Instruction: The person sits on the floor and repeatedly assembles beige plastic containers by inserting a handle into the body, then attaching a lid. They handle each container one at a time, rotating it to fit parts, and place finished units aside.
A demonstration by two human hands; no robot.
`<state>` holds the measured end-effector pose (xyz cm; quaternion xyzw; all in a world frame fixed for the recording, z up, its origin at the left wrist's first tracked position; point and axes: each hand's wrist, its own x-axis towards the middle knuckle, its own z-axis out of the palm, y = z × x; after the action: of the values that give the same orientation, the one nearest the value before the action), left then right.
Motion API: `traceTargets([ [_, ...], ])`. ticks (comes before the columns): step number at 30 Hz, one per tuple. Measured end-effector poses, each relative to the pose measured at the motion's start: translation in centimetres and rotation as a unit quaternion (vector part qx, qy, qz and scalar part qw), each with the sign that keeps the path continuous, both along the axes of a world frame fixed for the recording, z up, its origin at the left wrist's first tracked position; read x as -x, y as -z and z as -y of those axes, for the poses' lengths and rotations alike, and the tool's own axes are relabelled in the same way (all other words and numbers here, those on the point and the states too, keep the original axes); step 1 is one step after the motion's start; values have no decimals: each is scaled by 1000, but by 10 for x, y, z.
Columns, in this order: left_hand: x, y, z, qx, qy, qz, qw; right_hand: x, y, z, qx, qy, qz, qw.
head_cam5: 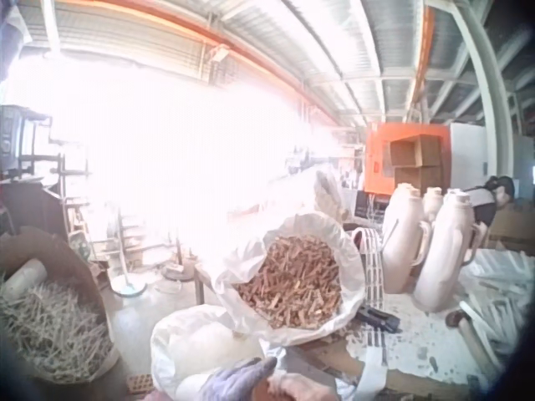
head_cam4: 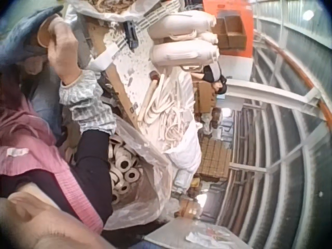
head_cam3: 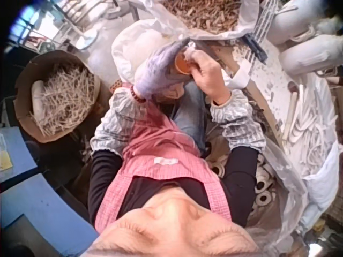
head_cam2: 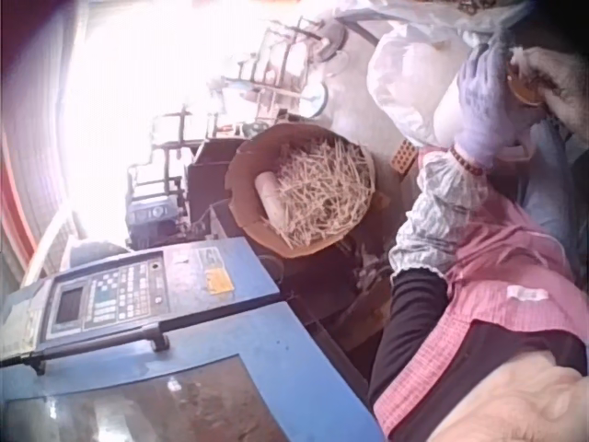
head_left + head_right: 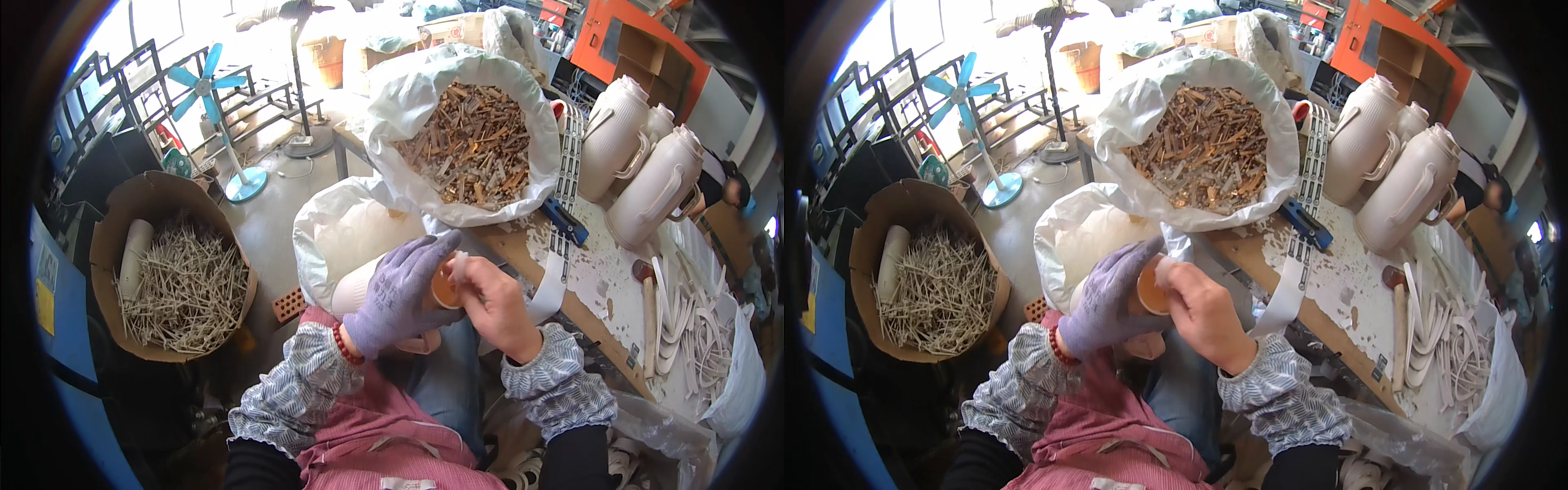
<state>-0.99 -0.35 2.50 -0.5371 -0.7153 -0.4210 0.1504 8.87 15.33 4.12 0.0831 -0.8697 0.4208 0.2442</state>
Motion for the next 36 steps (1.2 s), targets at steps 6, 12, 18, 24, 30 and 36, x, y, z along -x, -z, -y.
traceTargets([
  [6,2,15,6,-2,66,20,998,6,2,6,-212,-45,28,976],
  [12,-4,12,16,19,111,31,993,-2,-5,2,-247,-154,71,954],
  [18,-6,11,22,-5,102,26,994,-17,5,28,-309,-8,-20,951],
  [24,-8,9,15,3,99,37,994,-11,10,22,-336,39,-15,941],
  [30,-2,14,9,18,123,-10,992,-11,15,9,-275,-3,31,961],
  [36,-10,15,16,41,153,-30,987,-30,15,8,-204,-84,74,973],
])
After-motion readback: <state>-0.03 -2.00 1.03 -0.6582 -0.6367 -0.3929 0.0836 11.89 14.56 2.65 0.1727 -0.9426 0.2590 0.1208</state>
